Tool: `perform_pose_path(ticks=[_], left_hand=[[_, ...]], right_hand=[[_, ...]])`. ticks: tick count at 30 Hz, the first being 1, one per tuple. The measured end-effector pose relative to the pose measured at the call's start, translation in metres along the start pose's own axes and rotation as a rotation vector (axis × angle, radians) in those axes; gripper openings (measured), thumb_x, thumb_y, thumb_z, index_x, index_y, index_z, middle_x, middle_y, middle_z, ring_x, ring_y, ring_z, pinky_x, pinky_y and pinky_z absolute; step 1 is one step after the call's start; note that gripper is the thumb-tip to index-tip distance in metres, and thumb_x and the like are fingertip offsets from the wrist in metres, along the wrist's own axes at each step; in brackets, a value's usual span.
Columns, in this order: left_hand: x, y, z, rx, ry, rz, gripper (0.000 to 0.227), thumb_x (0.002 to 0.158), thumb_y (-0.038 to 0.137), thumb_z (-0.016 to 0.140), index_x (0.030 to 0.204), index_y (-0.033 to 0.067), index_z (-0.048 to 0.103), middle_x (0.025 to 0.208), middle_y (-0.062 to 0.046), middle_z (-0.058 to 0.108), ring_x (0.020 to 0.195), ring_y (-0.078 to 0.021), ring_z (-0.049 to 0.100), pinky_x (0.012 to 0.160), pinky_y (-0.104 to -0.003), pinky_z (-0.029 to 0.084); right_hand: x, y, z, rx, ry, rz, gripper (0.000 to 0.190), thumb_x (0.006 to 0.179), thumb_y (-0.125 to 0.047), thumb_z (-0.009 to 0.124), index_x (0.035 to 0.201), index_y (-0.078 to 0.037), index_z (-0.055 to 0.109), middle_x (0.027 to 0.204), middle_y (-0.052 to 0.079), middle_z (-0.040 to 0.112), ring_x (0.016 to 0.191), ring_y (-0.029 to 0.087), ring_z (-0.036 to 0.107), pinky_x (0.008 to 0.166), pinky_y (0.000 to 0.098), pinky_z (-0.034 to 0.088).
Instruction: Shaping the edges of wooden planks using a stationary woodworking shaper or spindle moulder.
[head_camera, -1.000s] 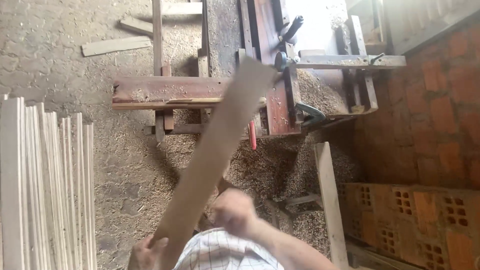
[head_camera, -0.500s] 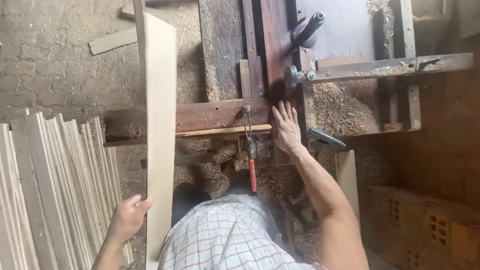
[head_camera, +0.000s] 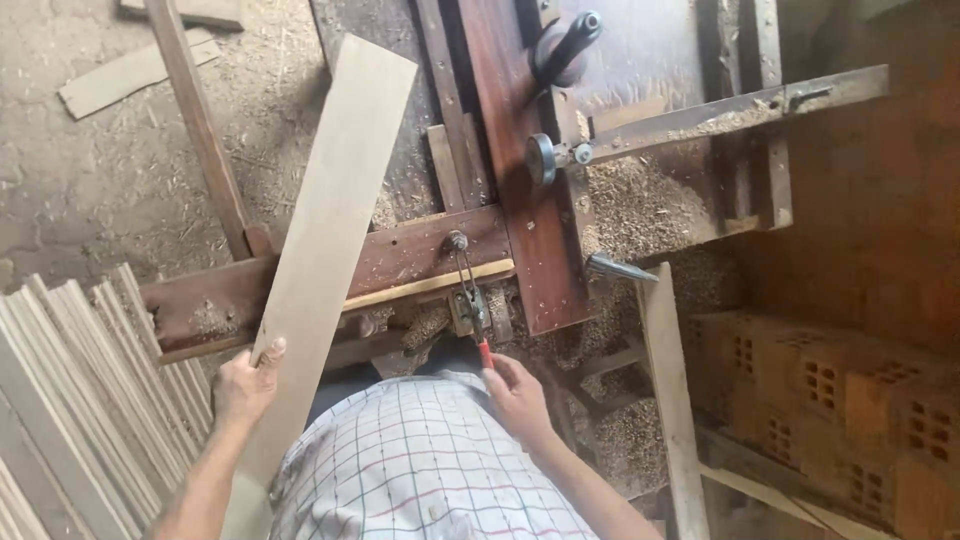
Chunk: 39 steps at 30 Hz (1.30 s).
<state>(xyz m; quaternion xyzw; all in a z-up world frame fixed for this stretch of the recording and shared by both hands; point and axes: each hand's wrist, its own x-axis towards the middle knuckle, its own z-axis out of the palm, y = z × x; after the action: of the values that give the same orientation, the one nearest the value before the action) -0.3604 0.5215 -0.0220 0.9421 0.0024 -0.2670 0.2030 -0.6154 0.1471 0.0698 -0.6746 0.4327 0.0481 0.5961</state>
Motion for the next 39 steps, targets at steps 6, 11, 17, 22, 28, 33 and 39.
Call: perform_pose_path(ticks=[6,11,17,22,28,33,39], left_hand=[[0.069,-0.001,-0.091,0.301,-0.273,0.041,0.092,0.084,0.09,0.025,0.104,0.015,0.074,0.091,-0.018,0.076,0.09,-0.0324,0.077,0.083,-0.049,0.06],[0.124,-0.018,-0.136,0.648,-0.432,-0.024,0.09,0.079,0.09,0.011,0.121,0.0375,0.072,0.097,-0.006,0.077,0.098,-0.0243,0.078,0.091,-0.045,0.06],[0.143,0.107,-0.127,0.785,-0.372,0.215,0.085,0.086,0.091,0.023,0.089,0.0279,0.079,0.091,-0.002,0.081,0.093,-0.0226,0.077,0.091,-0.045,0.058],[0.137,0.181,-0.095,0.709,-0.468,0.207,0.077,0.082,0.09,0.036,0.095,0.0277,0.08,0.092,-0.006,0.078,0.096,-0.024,0.078,0.095,-0.045,0.057],[0.094,0.196,-0.088,0.886,-0.256,0.295,0.078,0.094,0.084,0.038,0.108,0.0183,0.078,0.095,-0.012,0.076,0.098,-0.0313,0.076,0.085,-0.049,0.06],[0.04,0.254,-0.07,1.083,-0.313,0.524,0.08,0.084,0.079,0.056,0.12,0.01,0.071,0.136,-0.016,0.058,0.13,-0.0298,0.053,0.106,-0.051,0.047],[0.008,0.317,0.004,0.836,-0.143,0.855,0.094,0.057,0.079,0.078,0.116,0.0069,0.07,0.154,-0.027,0.034,0.145,-0.0424,0.022,0.116,-0.061,0.018]], right_hand=[[-0.013,-0.059,-0.015,0.188,-0.194,0.276,0.042,0.096,-0.036,0.06,0.123,-0.005,0.069,0.075,0.001,0.062,0.063,0.01,0.055,0.058,0.0257,0.044],[-0.001,-0.04,-0.038,0.171,-0.355,0.167,0.057,0.108,-0.046,0.048,0.09,0.003,0.073,0.068,-0.002,0.065,0.062,0.006,0.058,0.062,0.0261,0.048],[0.076,-0.116,-0.027,-0.64,-0.058,-0.157,0.04,0.098,-0.043,0.063,0.08,-0.007,0.07,0.076,0.011,0.071,0.074,0.025,0.069,0.071,0.037,0.053],[0.208,-0.113,-0.011,-0.718,0.236,-1.017,0.042,0.095,-0.023,0.068,0.131,-0.001,0.065,0.138,0.021,0.063,0.132,0.041,0.054,0.111,0.057,0.033],[0.224,-0.099,-0.033,-0.477,0.125,-0.982,0.029,0.099,-0.012,0.065,0.128,-0.008,0.066,0.131,0.011,0.069,0.128,0.034,0.061,0.119,0.0532,0.038],[0.224,-0.093,-0.034,-0.455,0.123,-0.997,0.028,0.097,-0.011,0.066,0.125,-0.008,0.065,0.128,0.01,0.07,0.126,0.032,0.062,0.118,0.0522,0.039],[0.225,-0.095,-0.035,-0.492,0.111,-0.983,0.027,0.096,-0.011,0.067,0.123,-0.009,0.067,0.125,0.009,0.071,0.125,0.03,0.062,0.119,0.0532,0.035]])
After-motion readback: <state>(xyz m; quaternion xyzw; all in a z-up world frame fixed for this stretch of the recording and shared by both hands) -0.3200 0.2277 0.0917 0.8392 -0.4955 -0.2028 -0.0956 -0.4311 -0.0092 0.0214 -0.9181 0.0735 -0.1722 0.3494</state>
